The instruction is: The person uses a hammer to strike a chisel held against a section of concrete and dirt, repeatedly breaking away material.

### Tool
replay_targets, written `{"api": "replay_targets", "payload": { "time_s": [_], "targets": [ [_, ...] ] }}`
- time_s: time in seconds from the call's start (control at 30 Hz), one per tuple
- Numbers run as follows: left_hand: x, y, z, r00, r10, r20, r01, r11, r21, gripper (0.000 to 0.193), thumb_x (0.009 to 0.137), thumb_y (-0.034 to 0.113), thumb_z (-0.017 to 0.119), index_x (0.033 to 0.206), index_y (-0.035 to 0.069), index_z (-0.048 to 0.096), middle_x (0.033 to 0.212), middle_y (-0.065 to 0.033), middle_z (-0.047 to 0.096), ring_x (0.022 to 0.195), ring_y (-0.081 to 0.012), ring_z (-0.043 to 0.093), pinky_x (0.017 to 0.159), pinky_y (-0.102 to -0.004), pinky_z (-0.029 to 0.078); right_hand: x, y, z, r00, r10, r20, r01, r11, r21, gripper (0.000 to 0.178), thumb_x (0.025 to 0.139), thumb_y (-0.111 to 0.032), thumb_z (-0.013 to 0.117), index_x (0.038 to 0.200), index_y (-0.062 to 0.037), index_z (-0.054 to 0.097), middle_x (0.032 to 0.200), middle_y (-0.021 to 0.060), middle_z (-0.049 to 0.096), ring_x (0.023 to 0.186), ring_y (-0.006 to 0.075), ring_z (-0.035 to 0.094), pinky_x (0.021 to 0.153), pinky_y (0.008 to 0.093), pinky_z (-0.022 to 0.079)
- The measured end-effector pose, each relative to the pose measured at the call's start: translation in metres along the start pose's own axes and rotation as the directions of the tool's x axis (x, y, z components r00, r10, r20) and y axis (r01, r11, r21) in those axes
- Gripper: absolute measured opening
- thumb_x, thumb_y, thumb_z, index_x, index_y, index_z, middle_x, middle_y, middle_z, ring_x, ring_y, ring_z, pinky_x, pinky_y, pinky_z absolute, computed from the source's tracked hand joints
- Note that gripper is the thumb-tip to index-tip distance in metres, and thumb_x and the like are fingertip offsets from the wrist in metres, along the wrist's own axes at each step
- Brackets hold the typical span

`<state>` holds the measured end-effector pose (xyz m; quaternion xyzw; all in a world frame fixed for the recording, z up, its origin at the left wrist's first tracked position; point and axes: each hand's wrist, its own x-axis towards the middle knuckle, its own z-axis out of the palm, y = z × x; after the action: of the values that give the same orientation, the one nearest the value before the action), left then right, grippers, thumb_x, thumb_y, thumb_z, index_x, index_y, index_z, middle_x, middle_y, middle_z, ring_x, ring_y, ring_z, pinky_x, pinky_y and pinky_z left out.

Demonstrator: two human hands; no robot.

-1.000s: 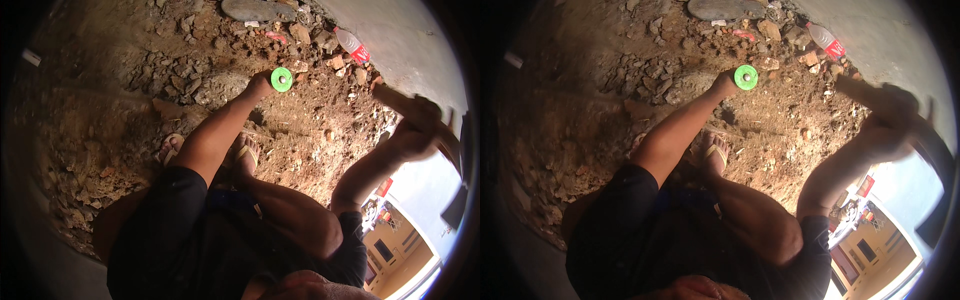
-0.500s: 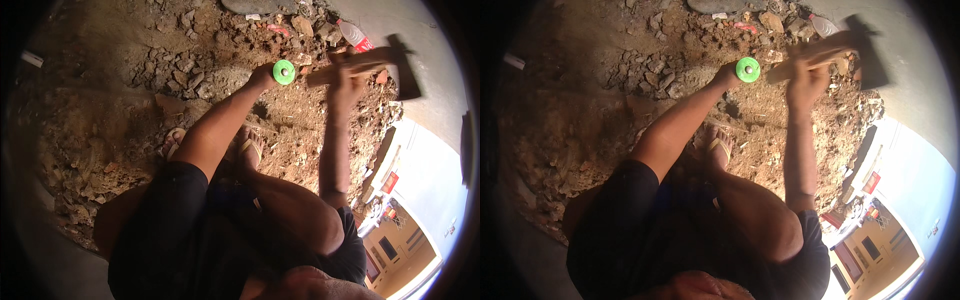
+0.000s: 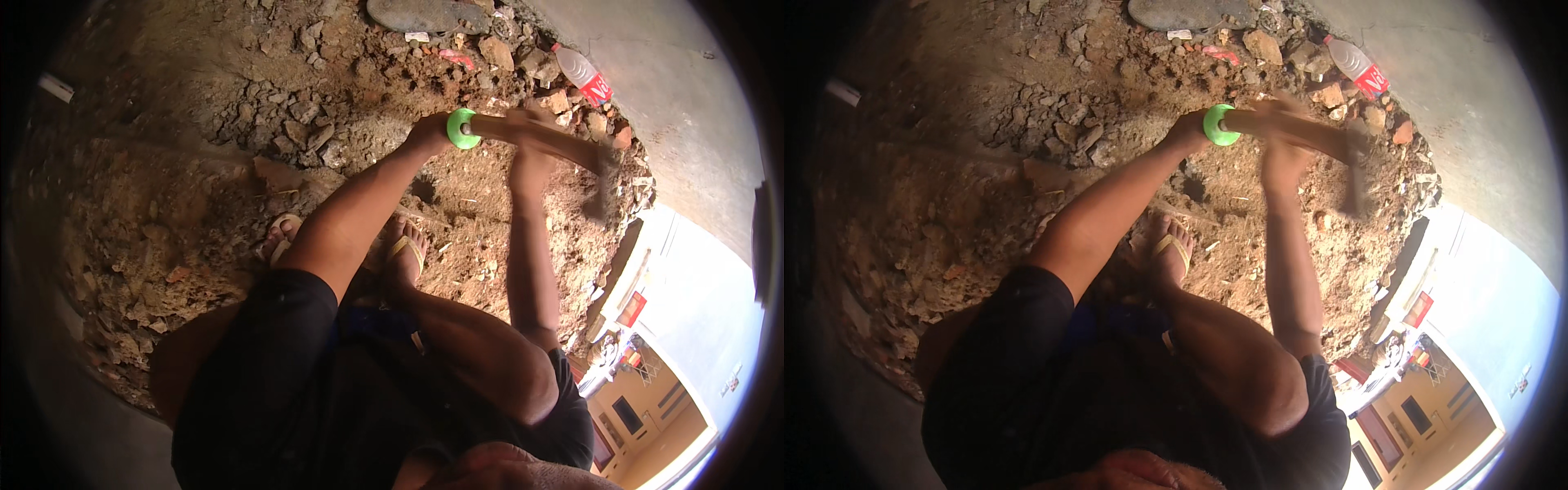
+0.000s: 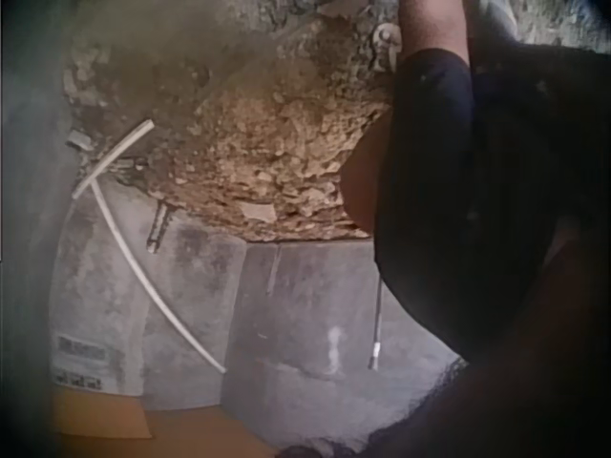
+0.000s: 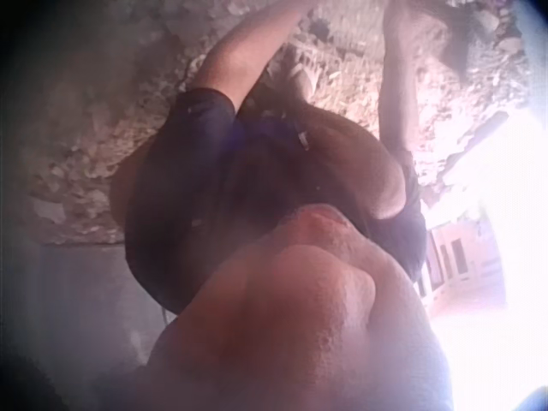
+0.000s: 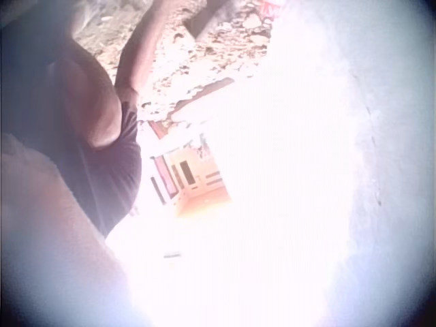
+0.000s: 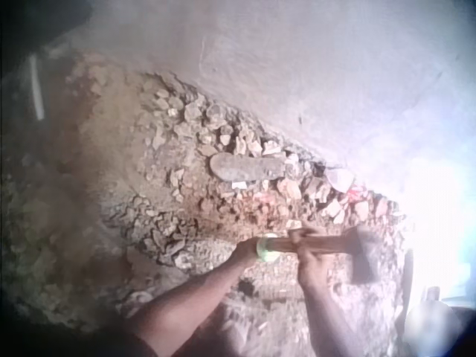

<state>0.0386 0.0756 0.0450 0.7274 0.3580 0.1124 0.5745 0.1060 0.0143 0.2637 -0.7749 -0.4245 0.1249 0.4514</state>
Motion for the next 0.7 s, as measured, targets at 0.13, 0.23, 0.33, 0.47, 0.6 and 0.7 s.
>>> {"api": "replay_targets", "payload": {
  "time_s": [0.13,0.23,0.33,0.47,0.6,0.7],
  "targets": [
    [-0.001,-0.01,-0.004,0.992,-0.117,0.036,0.114,0.991,0.072,0.044,0.073,0.038,0.076,0.107,0.013,0.066,0.103,-0.0119,0.069,0.094,-0.0288,0.066,0.082,-0.0386,0.053,0.015,0.014,-0.017,0.995,-0.097,0.005,0.096,0.99,0.102,0.01,0.09,-0.006,0.061,0.099,-0.0015,0.065,0.096,0.0094,0.065,0.101,0.0199,0.061,0.088,0.0369,0.047],
    [-0.003,-0.045,0.006,0.927,0.23,-0.297,-0.227,0.973,0.046,0.035,0.075,0.027,0.075,0.105,0.012,0.065,0.103,-0.0125,0.068,0.093,-0.0317,0.066,0.08,-0.0407,0.054,0.065,-0.053,-0.08,0.884,-0.353,-0.306,0.423,0.883,0.205,0.026,0.088,-0.021,0.055,0.092,0.0029,0.064,0.09,0.0167,0.066,0.087,0.0281,0.064,0.082,0.0405,0.051],
    [-0.003,-0.025,0.004,0.97,0.144,-0.195,-0.14,0.989,0.037,0.032,0.076,0.026,0.075,0.102,0.01,0.065,0.101,-0.0133,0.068,0.093,-0.0326,0.065,0.08,-0.0409,0.054,0.087,-0.096,-0.167,0.81,-0.344,-0.476,0.549,0.73,0.407,0.032,0.085,-0.023,0.049,0.085,0.0065,0.062,0.078,0.0207,0.065,0.073,0.0334,0.065,0.075,0.0467,0.055],
    [-0.008,-0.034,0.002,0.964,0.159,-0.212,-0.158,0.987,0.02,0.031,0.075,0.026,0.075,0.1,0.01,0.065,0.098,-0.0144,0.068,0.093,-0.0329,0.065,0.079,-0.0403,0.054,0.036,-0.038,-0.111,0.789,-0.478,-0.386,0.537,0.842,0.053,0.023,0.083,-0.017,0.055,0.096,0.0004,0.063,0.085,0.017,0.066,0.07,0.0271,0.064,0.07,0.0377,0.055],
    [0.008,-0.008,0.0,0.999,0.03,0.033,-0.033,0.994,0.101,0.032,0.078,0.028,0.072,0.104,0.01,0.065,0.101,-0.0125,0.069,0.094,-0.0299,0.066,0.081,-0.0394,0.053,-0.076,0.131,-0.004,0.848,0.397,0.35,-0.204,0.856,-0.474,0.025,0.082,-0.011,0.062,0.106,-0.0057,0.064,0.091,0.0134,0.067,0.068,0.0207,0.062,0.066,0.0286,0.054],
    [0.003,-0.004,0.005,0.998,0.018,-0.052,-0.011,0.993,0.119,0.04,0.08,0.034,0.071,0.114,0.013,0.062,0.111,-0.0115,0.066,0.098,-0.0293,0.064,0.086,-0.0385,0.051,-0.07,0.065,-0.008,0.745,0.579,0.33,-0.525,0.815,-0.246,0.019,0.081,-0.011,0.066,0.097,-0.0011,0.062,0.075,0.0104,0.066,0.065,0.0135,0.062,0.053,0.0268,0.051]
  ]
}}
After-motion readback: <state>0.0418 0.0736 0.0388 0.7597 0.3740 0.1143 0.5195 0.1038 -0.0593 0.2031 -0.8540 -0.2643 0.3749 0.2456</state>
